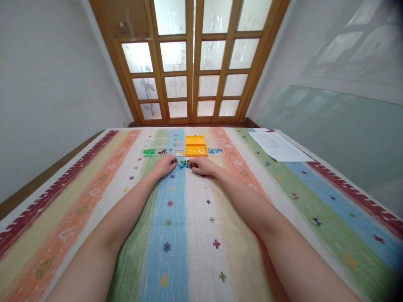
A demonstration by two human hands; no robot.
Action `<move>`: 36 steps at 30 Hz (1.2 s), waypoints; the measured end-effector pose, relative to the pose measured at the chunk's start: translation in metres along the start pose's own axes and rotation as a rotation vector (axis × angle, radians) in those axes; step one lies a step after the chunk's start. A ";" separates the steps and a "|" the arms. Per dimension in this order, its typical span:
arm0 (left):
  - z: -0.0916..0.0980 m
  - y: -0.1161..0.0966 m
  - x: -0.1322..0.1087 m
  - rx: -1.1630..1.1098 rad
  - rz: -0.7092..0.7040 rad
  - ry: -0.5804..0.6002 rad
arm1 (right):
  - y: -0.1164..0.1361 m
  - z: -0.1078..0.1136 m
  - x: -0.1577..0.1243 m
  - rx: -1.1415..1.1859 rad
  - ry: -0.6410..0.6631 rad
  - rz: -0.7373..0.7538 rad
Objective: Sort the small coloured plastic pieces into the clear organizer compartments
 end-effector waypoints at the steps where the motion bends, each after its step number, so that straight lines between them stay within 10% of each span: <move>1: 0.000 0.002 0.000 -0.002 0.020 -0.019 | 0.001 0.000 0.000 0.006 0.007 -0.009; 18: -0.002 0.079 0.000 -0.574 0.678 -0.448 | 0.001 -0.001 0.000 0.052 0.030 0.008; 36: -0.001 0.059 0.001 -0.308 0.410 -0.344 | -0.010 0.001 -0.001 0.058 -0.116 -0.077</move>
Point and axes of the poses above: each hand's wrist, its own x-axis towards the middle knuckle, its own z-axis out of the back of the hand, y = z × x, the point moved 1 cm from there along x, towards the middle knuckle, and after that the axes turned 10 degrees about -y, right-handed, at the moved point
